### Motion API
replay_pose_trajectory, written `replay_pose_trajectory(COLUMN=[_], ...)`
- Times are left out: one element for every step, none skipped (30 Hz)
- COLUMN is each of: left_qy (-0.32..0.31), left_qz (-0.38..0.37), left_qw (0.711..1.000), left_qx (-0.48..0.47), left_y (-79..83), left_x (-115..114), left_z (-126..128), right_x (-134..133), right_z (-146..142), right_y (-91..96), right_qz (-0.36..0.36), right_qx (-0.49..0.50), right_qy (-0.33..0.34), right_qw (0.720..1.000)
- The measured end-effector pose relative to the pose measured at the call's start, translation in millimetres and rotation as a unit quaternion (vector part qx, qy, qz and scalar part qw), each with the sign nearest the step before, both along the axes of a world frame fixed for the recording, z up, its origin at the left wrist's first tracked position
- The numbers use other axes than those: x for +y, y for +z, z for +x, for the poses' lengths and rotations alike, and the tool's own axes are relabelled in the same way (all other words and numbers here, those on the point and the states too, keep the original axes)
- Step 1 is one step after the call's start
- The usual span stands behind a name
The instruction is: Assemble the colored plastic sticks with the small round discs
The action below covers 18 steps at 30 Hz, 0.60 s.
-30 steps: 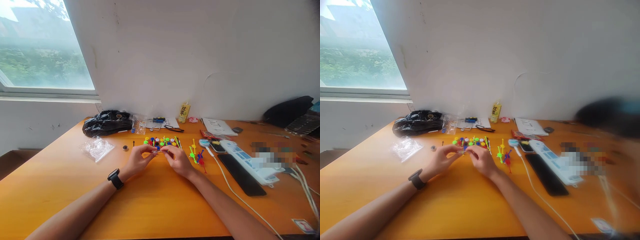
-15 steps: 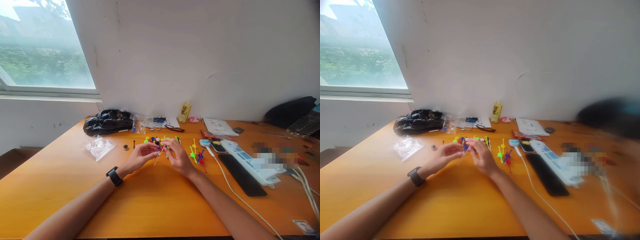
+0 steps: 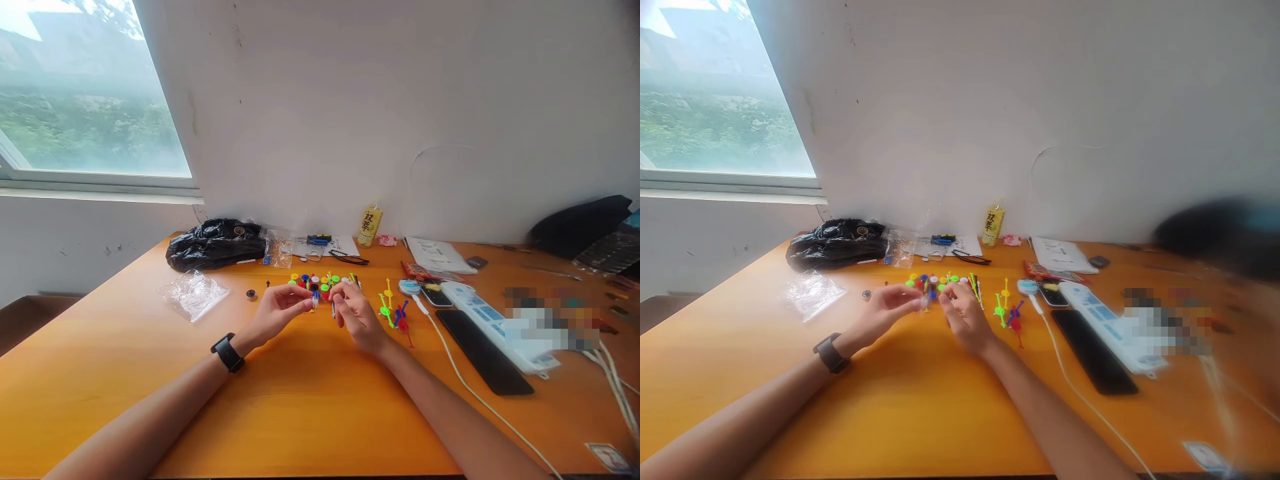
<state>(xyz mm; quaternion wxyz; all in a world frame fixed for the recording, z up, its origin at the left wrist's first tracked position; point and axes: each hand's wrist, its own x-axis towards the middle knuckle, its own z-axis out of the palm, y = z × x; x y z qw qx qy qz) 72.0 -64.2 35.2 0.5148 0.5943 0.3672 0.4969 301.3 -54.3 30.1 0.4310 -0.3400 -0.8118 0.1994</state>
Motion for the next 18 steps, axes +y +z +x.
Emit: replay_pose_trajectory(left_qy=[0.002,0.004,0.003,0.002,0.001,0.001,0.000,-0.001,-0.001,-0.002,-0.004,-0.004,-0.003,-0.001,0.003,0.009,0.017,0.026], left_qz=[0.002,0.005,0.007,0.010,0.014,0.017,0.020,0.023,0.026,0.029,0.036,0.048,0.065,0.086,0.110,0.135,0.162,0.189], left_qw=[1.000,1.000,1.000,1.000,1.000,1.000,1.000,1.000,0.999,0.999,0.999,0.998,0.997,0.994,0.991,0.987,0.981,0.974], left_qx=[0.002,0.005,0.007,0.007,0.008,0.009,0.012,0.015,0.020,0.026,0.032,0.040,0.049,0.061,0.075,0.092,0.109,0.126], left_y=[-0.2,-0.2,-0.1,0.1,0.3,0.4,0.5,0.6,0.7,0.8,0.9,1.0,1.1,1.1,0.9,0.6,0.2,-0.4], left_x=[0.0,0.0,0.0,0.0,0.0,-0.1,-0.2,-0.4,-0.7,-1.1,-1.7,-2.4,-3.1,-3.9,-4.5,-5.0,-5.4,-5.5], left_z=[-0.1,-0.1,-0.3,-0.4,-0.5,-0.7,-0.8,-0.8,-0.7,-0.5,-0.1,0.4,0.9,1.5,2.1,2.5,2.7,2.6], right_x=[0.8,1.4,1.6,1.6,1.4,1.2,1.0,0.8,0.7,0.6,0.6,0.7,0.7,0.9,1.0,1.2,1.5,1.8], right_z=[-0.3,-0.7,-1.3,-2.0,-2.9,-3.7,-4.6,-5.3,-5.9,-6.4,-6.6,-6.8,-6.8,-6.7,-6.6,-6.6,-6.8,-7.2], right_y=[0.0,0.3,0.6,0.8,0.9,0.7,0.3,-0.4,-1.2,-2.2,-3.1,-4.0,-4.8,-5.5,-6.1,-6.8,-7.5,-8.4], right_qz=[0.003,0.006,0.009,0.011,0.012,0.012,0.011,0.010,0.007,0.004,-0.001,-0.008,-0.017,-0.028,-0.040,-0.054,-0.071,-0.093], right_qx=[0.007,0.013,0.019,0.022,0.023,0.023,0.020,0.017,0.015,0.013,0.011,0.009,0.007,0.005,0.006,0.009,0.014,0.020], right_qy=[-0.005,-0.011,-0.015,-0.017,-0.016,-0.012,-0.008,-0.003,0.003,0.009,0.015,0.020,0.025,0.029,0.032,0.036,0.038,0.042], right_qw=[1.000,1.000,1.000,1.000,1.000,1.000,1.000,1.000,1.000,1.000,1.000,1.000,1.000,0.999,0.999,0.998,0.997,0.995])
